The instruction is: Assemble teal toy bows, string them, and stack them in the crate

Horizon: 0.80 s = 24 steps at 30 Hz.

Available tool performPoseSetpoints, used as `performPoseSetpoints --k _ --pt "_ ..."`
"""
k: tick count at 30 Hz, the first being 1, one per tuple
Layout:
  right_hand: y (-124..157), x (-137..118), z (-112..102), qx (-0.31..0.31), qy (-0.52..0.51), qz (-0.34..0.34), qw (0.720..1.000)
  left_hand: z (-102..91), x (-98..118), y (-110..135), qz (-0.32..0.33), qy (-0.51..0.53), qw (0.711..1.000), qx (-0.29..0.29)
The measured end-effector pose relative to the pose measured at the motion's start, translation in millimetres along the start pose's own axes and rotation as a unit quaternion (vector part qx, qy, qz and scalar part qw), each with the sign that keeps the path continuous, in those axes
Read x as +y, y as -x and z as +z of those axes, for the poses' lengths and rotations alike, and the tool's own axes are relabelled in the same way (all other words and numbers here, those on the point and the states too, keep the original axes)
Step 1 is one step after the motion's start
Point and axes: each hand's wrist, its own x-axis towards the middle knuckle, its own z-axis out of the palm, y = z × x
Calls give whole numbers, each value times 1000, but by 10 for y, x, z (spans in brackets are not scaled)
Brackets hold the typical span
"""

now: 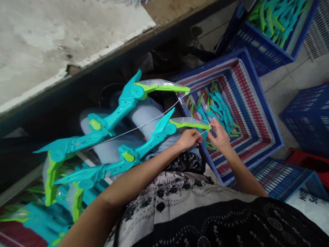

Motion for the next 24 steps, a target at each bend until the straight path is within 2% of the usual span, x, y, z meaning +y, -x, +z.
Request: performPoseSetpoints --k 3,5,6,8,10,11,12,13,15,17,19,21,22,24 --pt "-22 47 -50 1 40 -2 999 -500 39 591 85 -64 994 0" --pt "-52 87 -94 5 58 14 998 -931 17 1125 135 -9 990 34" --pt "-75 107 -116 7 63 23 998 -1139 -18 1410 158 54 982 83" --pt "-135 148 -158 6 71 37 997 -1477 -133 1960 218 184 936 206" --pt "-218 199 -210 9 84 45 995 -1655 -296 2406 301 266 860 315" --pt "-272 226 -243 11 95 42 995 -1676 -386 2567 335 284 829 347" --pt "-337 249 -281 11 107 32 994 -1655 -475 2681 360 290 811 359" --pt "-415 259 -321 7 122 12 992 -1598 -558 2747 369 291 808 356" --pt "-609 194 -385 1 161 -48 986 -1416 -697 2751 363 288 825 324" --pt "-819 -62 -363 27 184 -119 975 -1214 -791 2643 345 295 837 305" --pt "-967 -542 -189 58 147 -200 967 -1058 -849 2506 317 312 842 306" --pt "-987 -1173 143 13 59 -309 949 -968 -888 2405 283 336 847 300" --pt "-948 -1498 349 -65 29 -372 925 -943 -904 2378 269 349 850 291" --pt "-814 -2071 773 -202 34 -479 853 -921 -931 2366 250 371 854 267"
